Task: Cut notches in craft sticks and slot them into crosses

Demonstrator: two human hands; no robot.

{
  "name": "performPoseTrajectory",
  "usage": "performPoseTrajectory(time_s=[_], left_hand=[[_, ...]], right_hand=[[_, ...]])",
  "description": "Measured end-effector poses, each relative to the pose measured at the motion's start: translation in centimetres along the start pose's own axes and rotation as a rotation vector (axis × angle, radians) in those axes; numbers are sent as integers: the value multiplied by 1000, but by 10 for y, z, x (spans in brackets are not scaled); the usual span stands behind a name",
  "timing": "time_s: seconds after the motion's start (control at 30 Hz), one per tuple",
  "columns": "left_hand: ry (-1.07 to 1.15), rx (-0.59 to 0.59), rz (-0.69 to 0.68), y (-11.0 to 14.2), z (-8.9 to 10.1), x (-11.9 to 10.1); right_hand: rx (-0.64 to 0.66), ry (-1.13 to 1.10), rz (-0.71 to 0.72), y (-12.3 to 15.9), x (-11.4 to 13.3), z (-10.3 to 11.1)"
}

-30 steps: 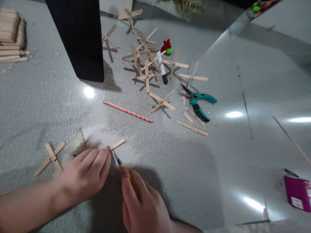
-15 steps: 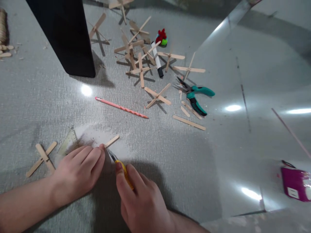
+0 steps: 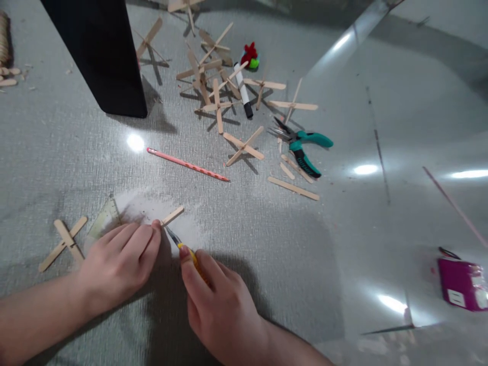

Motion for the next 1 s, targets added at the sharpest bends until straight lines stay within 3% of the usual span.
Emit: performPoseTrajectory(time_s=[0.33, 0.73, 1.0], left_hand=[[24, -27, -6, 1, -3, 0], [146, 10, 15, -1, -1, 5], [75, -13, -12, 1, 0, 3]], right_hand=[[-3, 5, -1, 8, -2, -2], [36, -45, -12, -7, -4, 6], [48, 18, 17, -10, -2, 0]])
Point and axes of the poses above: each hand's wrist, its own y-axis away from the middle knuckle, its own z-axis out of the back of the hand, x = y × z, the point moved 3 cm from there along -y, towards the middle knuckle, and after that the axes turned 1 degree about -z, right-handed, at the moved point
